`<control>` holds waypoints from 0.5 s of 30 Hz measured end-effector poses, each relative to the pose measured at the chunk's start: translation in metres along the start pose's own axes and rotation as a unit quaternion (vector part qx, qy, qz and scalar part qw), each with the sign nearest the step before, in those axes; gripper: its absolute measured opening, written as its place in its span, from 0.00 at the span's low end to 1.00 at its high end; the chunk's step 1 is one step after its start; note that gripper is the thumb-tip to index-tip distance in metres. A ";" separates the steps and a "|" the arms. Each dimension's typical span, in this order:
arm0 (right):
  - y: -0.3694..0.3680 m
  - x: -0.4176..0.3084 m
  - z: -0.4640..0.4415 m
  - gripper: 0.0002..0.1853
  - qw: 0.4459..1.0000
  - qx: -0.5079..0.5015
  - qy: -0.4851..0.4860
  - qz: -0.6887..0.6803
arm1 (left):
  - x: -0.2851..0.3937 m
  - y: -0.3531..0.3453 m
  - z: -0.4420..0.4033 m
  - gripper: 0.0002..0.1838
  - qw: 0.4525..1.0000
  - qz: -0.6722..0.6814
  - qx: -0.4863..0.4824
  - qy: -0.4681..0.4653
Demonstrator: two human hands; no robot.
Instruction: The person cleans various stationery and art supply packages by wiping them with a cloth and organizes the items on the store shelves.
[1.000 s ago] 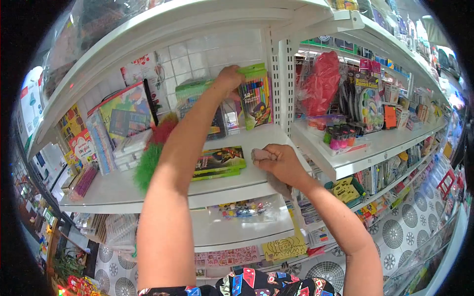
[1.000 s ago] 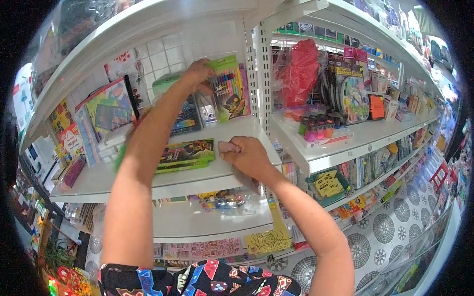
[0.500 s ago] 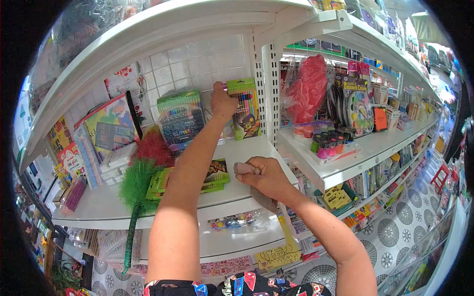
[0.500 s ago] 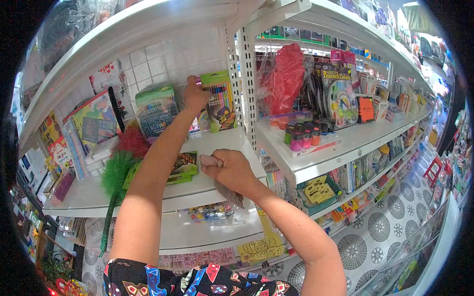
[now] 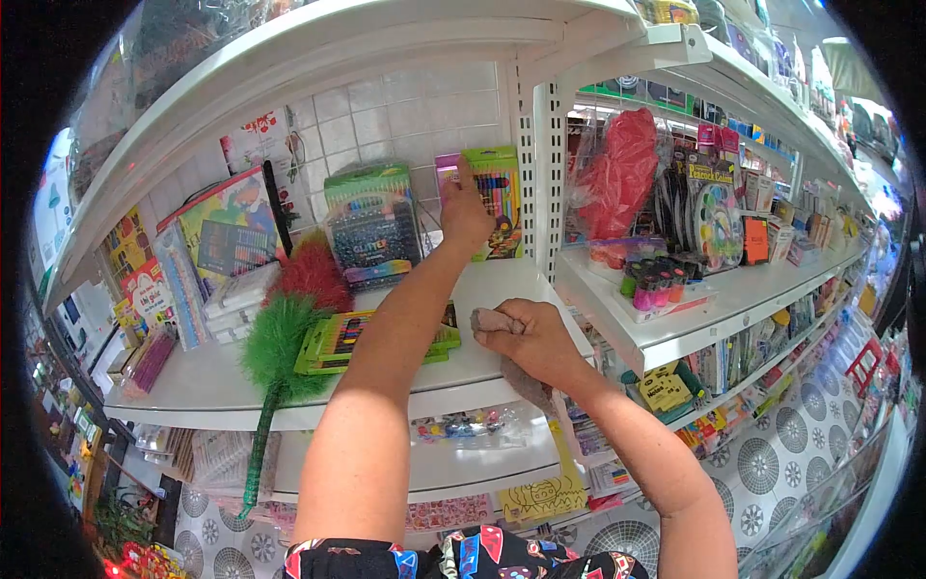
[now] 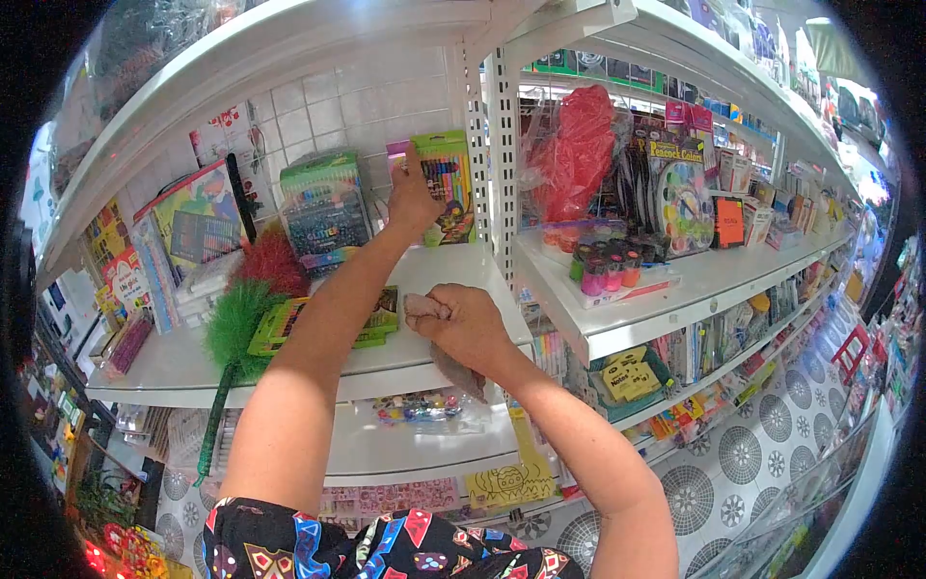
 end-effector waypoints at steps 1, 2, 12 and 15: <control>0.000 -0.001 0.000 0.08 1.000 0.003 0.007 -0.008 | 0.001 0.001 -0.001 0.66 1.000 -0.001 0.002 -0.003; 0.000 0.000 0.001 0.08 1.000 0.004 -0.003 -0.012 | 0.001 0.001 -0.001 0.66 1.000 -0.003 0.004 -0.006; 0.002 0.009 0.001 0.11 0.994 0.020 -0.067 -0.082 | 0.007 0.041 -0.004 0.66 0.996 -0.011 -0.031 -0.079; 0.003 0.009 0.000 0.12 0.996 0.019 -0.071 -0.060 | 0.019 0.083 0.019 0.62 0.987 -0.081 -0.096 -0.099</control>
Point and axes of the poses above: each hand's wrist, its own z-axis away from the middle knuckle, its own y-axis out of the back of the hand, x = y × z, the point moved 9 cm from there along -z, towards the middle knuckle, and after that the axes turned 7 degrees about -z, right-handed, at the moved point
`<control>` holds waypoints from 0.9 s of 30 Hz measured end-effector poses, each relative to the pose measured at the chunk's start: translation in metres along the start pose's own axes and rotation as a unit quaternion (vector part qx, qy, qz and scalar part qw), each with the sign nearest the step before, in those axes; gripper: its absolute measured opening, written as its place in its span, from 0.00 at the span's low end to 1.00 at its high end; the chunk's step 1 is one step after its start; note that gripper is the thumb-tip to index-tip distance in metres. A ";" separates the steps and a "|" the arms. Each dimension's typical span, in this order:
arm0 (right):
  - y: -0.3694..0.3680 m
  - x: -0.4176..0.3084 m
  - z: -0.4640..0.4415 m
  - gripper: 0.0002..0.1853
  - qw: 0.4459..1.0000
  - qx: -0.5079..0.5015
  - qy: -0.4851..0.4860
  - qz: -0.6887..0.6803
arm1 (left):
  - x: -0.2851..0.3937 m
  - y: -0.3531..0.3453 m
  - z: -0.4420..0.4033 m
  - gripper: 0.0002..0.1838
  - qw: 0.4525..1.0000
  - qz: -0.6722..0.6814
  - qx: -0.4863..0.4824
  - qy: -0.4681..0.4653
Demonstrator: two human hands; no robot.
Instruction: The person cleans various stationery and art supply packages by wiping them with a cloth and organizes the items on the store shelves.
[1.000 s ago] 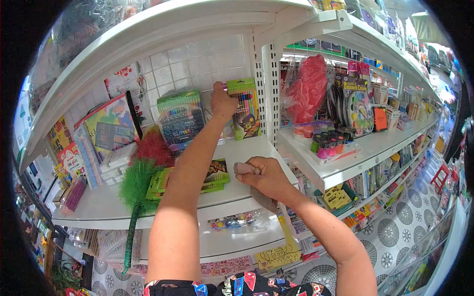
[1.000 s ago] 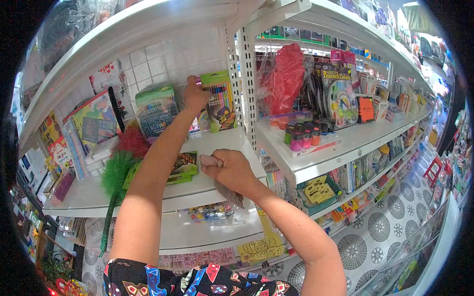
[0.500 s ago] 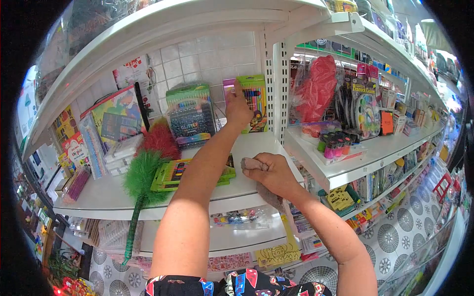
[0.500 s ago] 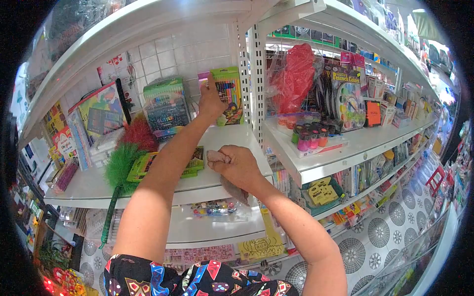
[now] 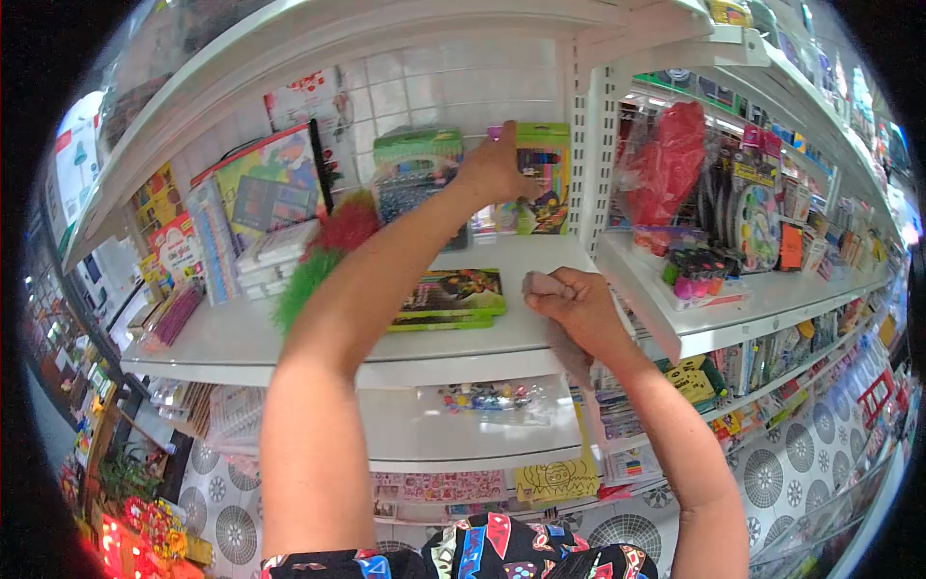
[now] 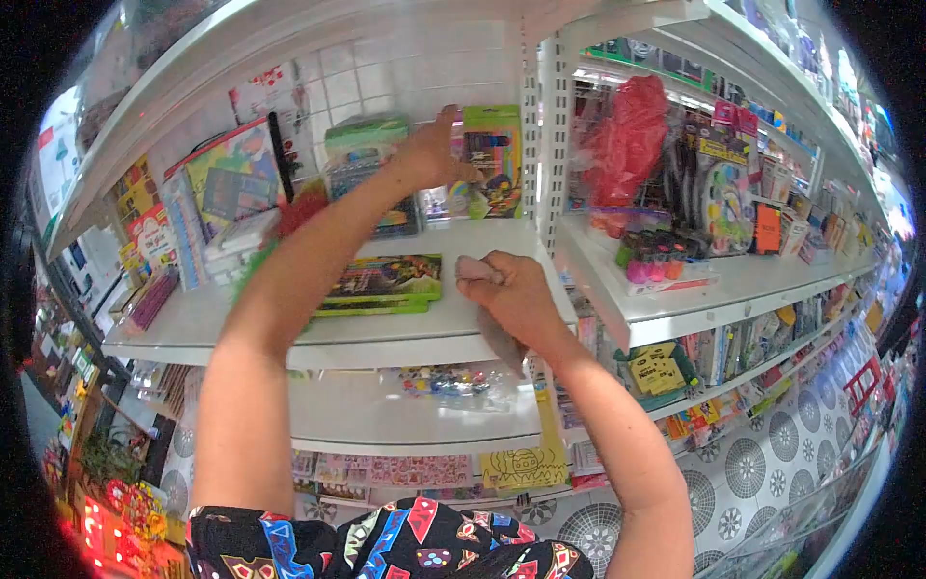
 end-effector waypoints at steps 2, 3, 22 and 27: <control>0.002 0.000 -0.003 0.12 0.999 0.003 0.026 0.037 | -0.007 0.016 0.024 0.56 0.998 -0.024 -0.033 -0.044; -0.001 -0.002 -0.004 0.13 0.998 0.003 0.041 0.055 | -0.014 0.025 0.039 0.53 0.996 -0.037 -0.050 -0.065; -0.038 0.032 -0.048 0.32 0.968 -0.138 -0.160 0.136 | -0.151 0.050 0.207 0.27 0.908 0.251 -0.262 0.209; -0.043 0.025 -0.051 0.34 0.941 -0.162 -0.196 0.225 | -0.164 0.049 0.234 0.28 0.876 0.303 -0.236 0.292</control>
Point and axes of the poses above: each hand's wrist, its own z-axis away from the middle knuckle, its own y-axis out of the back of the hand, x = y × z, the point moved 9 cm from there along -z, towards the middle knuckle, and after that the axes turned 7 degrees about -z, right-handed, at the moved point
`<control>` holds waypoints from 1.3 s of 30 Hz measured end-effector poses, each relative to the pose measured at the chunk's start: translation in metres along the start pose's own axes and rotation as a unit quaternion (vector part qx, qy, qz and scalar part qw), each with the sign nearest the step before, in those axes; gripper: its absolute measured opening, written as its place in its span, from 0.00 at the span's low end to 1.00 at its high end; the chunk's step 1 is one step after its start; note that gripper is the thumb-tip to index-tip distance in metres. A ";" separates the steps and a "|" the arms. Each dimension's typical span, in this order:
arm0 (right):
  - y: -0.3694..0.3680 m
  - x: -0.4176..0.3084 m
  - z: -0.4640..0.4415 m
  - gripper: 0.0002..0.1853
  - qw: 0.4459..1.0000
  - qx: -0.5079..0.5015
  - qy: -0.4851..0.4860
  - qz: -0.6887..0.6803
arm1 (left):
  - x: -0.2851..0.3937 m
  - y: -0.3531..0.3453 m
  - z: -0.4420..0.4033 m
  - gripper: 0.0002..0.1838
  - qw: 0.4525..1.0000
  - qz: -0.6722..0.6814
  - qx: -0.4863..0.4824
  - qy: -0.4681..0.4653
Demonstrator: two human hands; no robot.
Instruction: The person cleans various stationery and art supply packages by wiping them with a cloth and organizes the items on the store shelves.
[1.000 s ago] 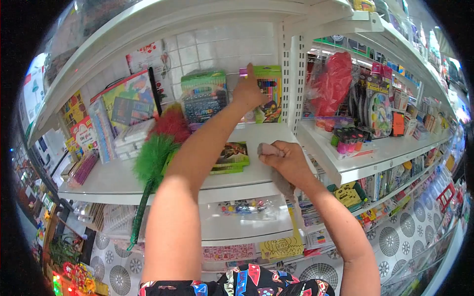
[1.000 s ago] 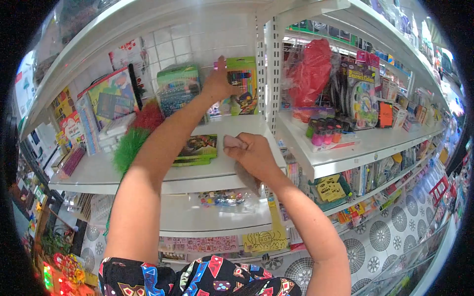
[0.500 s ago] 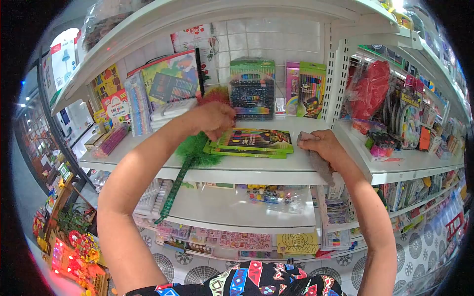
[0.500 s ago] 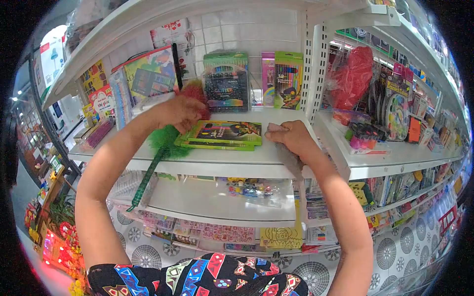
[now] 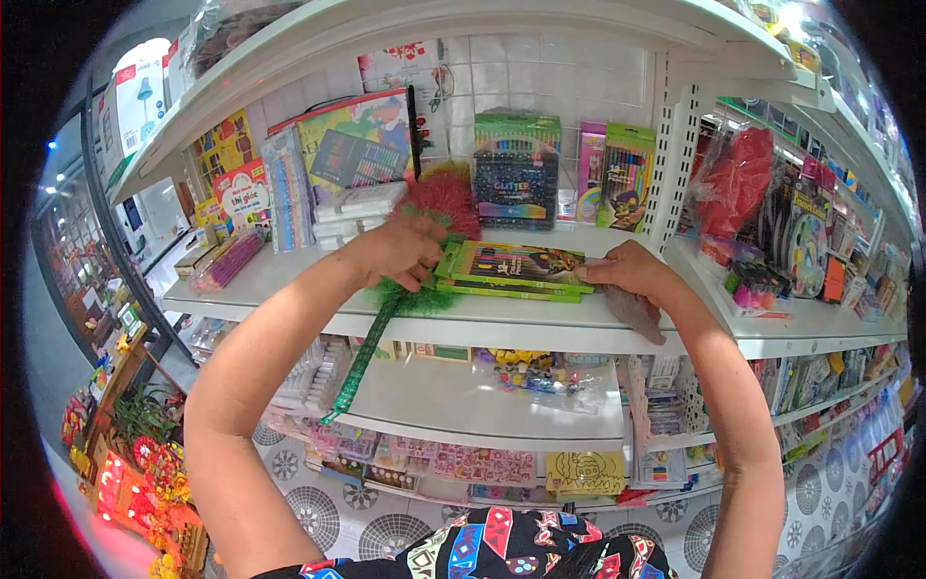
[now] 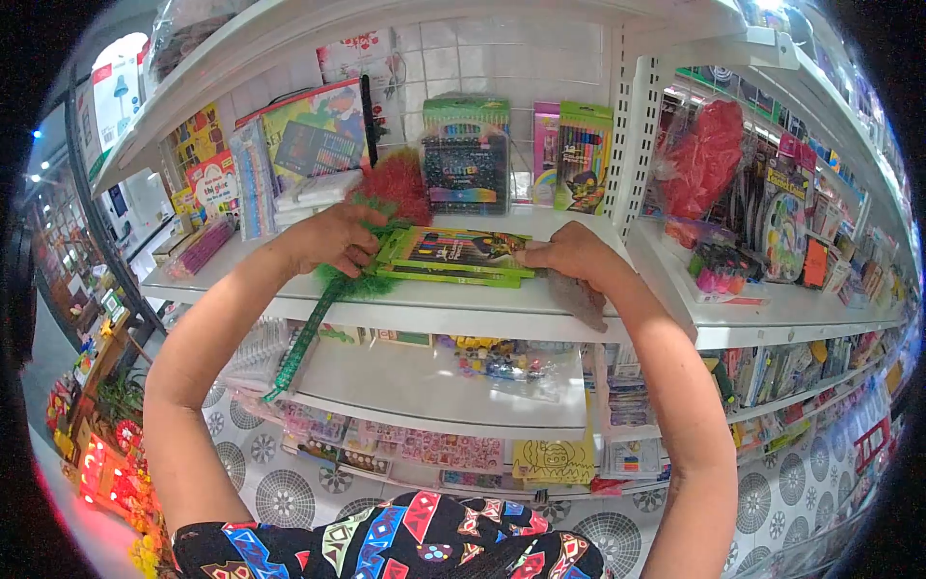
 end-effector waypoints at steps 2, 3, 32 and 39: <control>-0.001 -0.011 -0.001 0.34 0.998 0.010 0.012 0.057 | -0.007 0.001 -0.003 0.28 1.000 0.017 -0.001 -0.007; -0.004 -0.015 0.000 0.34 0.999 0.007 0.016 0.047 | -0.010 0.003 -0.002 0.28 1.000 0.011 0.008 -0.001; -0.003 0.007 0.040 0.36 0.982 -0.040 0.052 -0.176 | 0.046 -0.019 -0.007 0.25 0.938 0.313 0.103 -0.104; 0.005 0.018 0.045 0.37 0.985 -0.004 0.042 -0.169 | 0.113 -0.050 -0.029 0.14 0.888 0.381 0.127 -0.226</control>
Point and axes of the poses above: each hand's wrist, its own z-axis away from the middle knuckle, its own y-axis out of the back of the hand, x = y × z, the point moved 9 cm from there along -z, towards the middle knuckle, and after that the axes turned 7 degrees about -z, right-handed, at the moved point
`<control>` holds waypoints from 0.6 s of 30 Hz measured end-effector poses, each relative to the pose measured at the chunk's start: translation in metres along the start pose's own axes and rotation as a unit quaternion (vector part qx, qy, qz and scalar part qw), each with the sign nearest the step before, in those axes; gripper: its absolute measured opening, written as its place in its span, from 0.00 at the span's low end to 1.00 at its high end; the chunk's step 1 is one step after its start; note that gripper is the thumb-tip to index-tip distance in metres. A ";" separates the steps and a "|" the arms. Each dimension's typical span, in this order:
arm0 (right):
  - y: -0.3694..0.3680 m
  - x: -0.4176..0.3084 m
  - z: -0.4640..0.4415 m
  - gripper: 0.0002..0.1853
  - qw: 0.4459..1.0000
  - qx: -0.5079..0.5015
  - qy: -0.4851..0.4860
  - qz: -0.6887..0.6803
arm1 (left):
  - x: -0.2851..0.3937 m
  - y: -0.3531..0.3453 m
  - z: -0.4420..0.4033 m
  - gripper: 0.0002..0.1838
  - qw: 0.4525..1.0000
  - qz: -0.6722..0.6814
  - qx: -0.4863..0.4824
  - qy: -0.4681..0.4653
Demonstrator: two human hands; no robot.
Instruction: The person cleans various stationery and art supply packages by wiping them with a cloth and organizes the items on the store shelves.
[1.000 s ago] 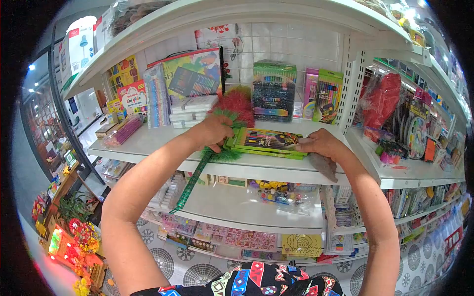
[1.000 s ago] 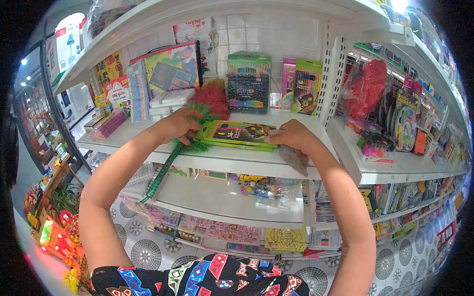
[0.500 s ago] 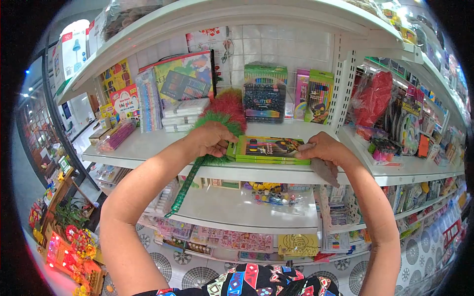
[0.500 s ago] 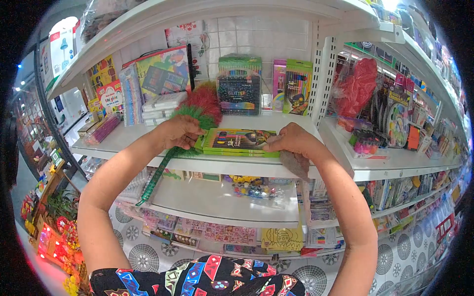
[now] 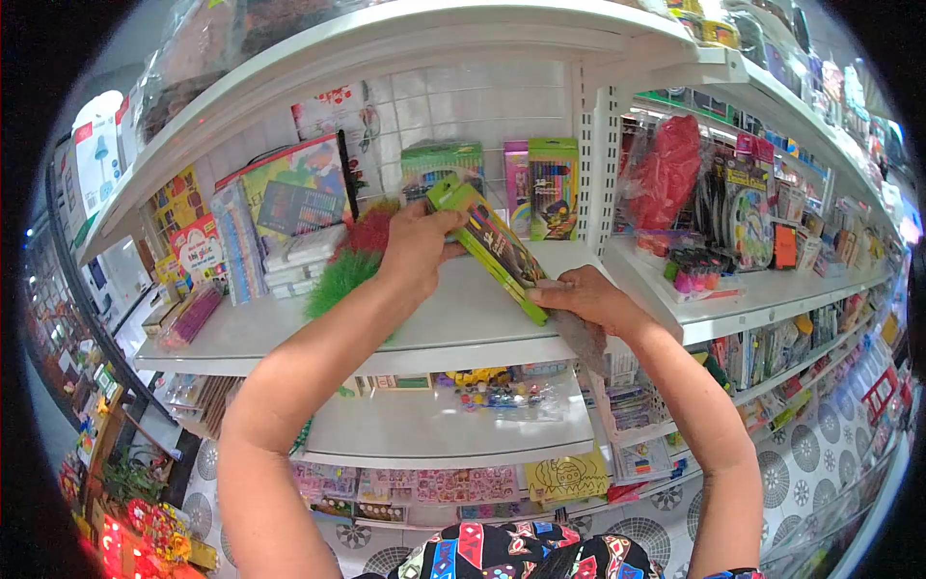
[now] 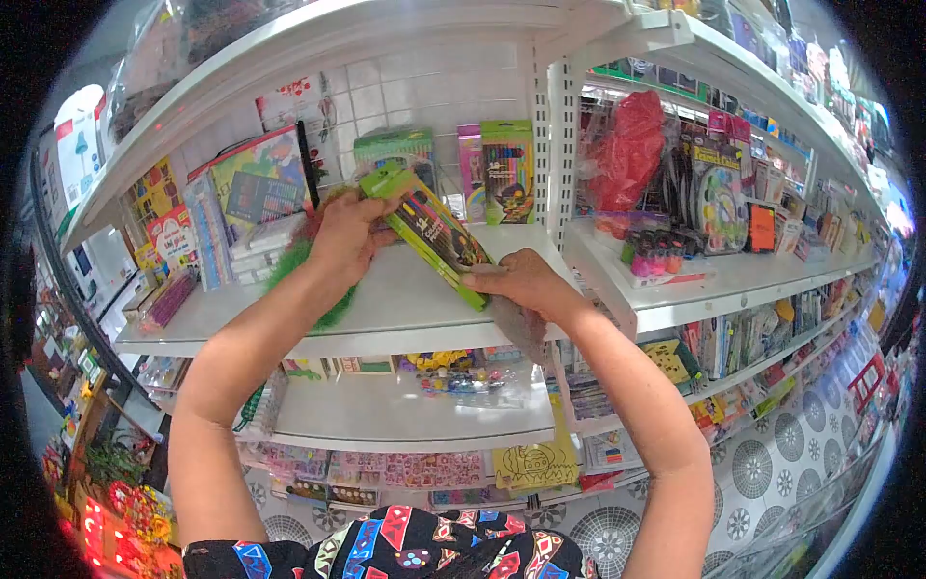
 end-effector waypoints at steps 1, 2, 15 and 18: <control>0.001 0.000 -0.001 0.37 1.000 0.005 0.008 0.016 | 0.003 -0.010 -0.004 0.13 1.000 0.003 -0.008 0.002; 0.003 -0.001 0.000 0.36 0.999 0.010 0.017 0.032 | 0.008 -0.018 -0.007 0.14 1.000 -0.006 -0.011 -0.003; 0.057 0.006 -0.006 0.32 0.970 0.118 0.176 -0.118 | -0.009 -0.082 -0.053 0.21 0.984 0.127 -0.087 -0.095; 0.052 0.001 -0.010 0.30 0.967 0.070 0.213 -0.122 | -0.023 -0.090 -0.022 0.23 0.989 0.118 -0.086 -0.036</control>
Point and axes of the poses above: each hand's wrist, its own z-axis away from the middle knuckle, its own y-axis out of the back of the hand, x = y × z, the point moved 9 cm from there along -z, towards the middle knuckle, and after that the axes turned 7 degrees about -z, right-handed, at the moved point
